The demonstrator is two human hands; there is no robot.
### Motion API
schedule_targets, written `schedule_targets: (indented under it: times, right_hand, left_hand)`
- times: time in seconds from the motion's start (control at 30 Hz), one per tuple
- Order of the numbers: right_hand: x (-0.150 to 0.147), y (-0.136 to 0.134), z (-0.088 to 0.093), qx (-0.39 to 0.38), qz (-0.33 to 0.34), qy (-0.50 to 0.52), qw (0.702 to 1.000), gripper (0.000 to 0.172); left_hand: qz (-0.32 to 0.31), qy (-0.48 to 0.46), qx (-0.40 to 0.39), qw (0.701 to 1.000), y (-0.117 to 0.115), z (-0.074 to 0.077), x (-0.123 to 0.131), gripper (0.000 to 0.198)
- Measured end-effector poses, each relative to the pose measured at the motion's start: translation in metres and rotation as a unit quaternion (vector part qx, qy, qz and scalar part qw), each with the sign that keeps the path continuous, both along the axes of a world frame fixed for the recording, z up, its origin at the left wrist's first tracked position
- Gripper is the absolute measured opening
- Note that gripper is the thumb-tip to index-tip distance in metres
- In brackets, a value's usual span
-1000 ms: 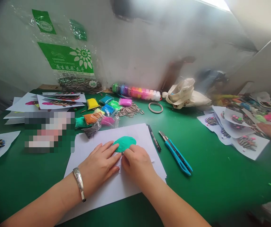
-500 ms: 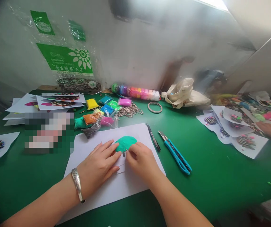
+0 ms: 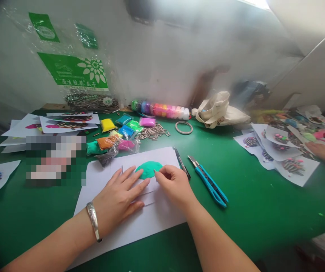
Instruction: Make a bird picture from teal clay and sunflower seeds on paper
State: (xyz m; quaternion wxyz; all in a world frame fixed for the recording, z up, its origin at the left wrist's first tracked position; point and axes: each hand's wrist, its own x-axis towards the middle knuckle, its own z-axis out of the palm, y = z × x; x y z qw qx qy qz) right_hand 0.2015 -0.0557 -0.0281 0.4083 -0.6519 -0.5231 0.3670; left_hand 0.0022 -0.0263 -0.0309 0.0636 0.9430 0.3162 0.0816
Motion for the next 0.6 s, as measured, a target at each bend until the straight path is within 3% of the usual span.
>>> schedule_targets:
  times: [0.2, 0.6]
  right_hand:
    - [0.0063, 0.0034, 0.0046, -0.024, -0.028, 0.091, 0.995, 0.028]
    - [0.0040, 0.0056, 0.0018, -0.015, -0.018, 0.086, 0.996, 0.031]
  left_hand:
    - [0.002, 0.018, -0.018, 1.000, 0.0028, -0.0028, 0.0000, 0.048]
    - [0.024, 0.028, -0.012, 0.999, 0.0054, 0.0046, -0.0037, 0.056]
